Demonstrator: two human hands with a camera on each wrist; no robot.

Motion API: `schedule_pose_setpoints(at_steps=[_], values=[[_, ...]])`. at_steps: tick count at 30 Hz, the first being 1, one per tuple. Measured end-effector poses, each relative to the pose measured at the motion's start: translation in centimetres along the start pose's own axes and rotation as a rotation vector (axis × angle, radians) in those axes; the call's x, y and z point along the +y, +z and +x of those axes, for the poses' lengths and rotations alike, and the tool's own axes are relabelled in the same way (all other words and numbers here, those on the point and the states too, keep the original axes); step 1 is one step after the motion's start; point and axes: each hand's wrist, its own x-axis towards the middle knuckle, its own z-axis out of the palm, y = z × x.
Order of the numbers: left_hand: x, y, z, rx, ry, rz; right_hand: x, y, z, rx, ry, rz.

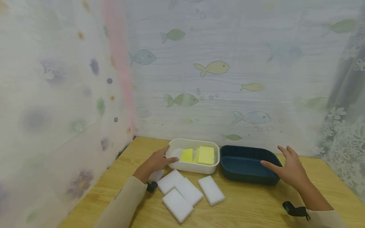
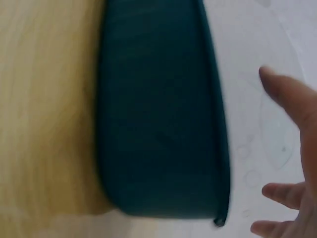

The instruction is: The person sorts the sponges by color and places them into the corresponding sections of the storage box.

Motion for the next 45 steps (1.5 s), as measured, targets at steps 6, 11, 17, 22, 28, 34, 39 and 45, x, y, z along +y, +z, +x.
schedule_pose_setpoints(at_steps=[6, 11, 17, 22, 28, 34, 39, 45], values=[[0.4, -0.3, 0.1, 0.019, 0.083, 0.055, 1.6, 0.6, -0.4, -0.141, 0.018, 0.114], [2.1, -0.6, -0.6, 0.155, 0.234, 0.141, 1.8, 1.3, -0.5, -0.177, 0.0, 0.154], [5.5, 0.1, -2.6, 0.221, 0.38, 0.247, 1.8, 2.2, -0.6, -0.209, -0.038, 0.154], [7.3, 1.5, -3.4, 0.2, 0.458, 0.265, 1.8, 2.3, -0.6, -0.218, -0.035, 0.149], [9.0, 3.3, -4.6, 0.107, 0.478, 0.276, 1.7, 2.4, -0.7, -0.229, -0.013, 0.146], [10.7, 5.9, -5.8, 0.006, 0.461, 0.439, 1.7, 2.3, -0.7, -0.234, -0.017, 0.133], [11.5, 8.7, -6.7, -0.074, 0.409, 0.594, 1.6, 2.2, -0.8, -0.237, -0.018, 0.122], [12.3, 10.1, -7.0, -0.096, 0.381, 0.739, 1.4, 2.0, -1.0, -0.238, -0.006, 0.118]])
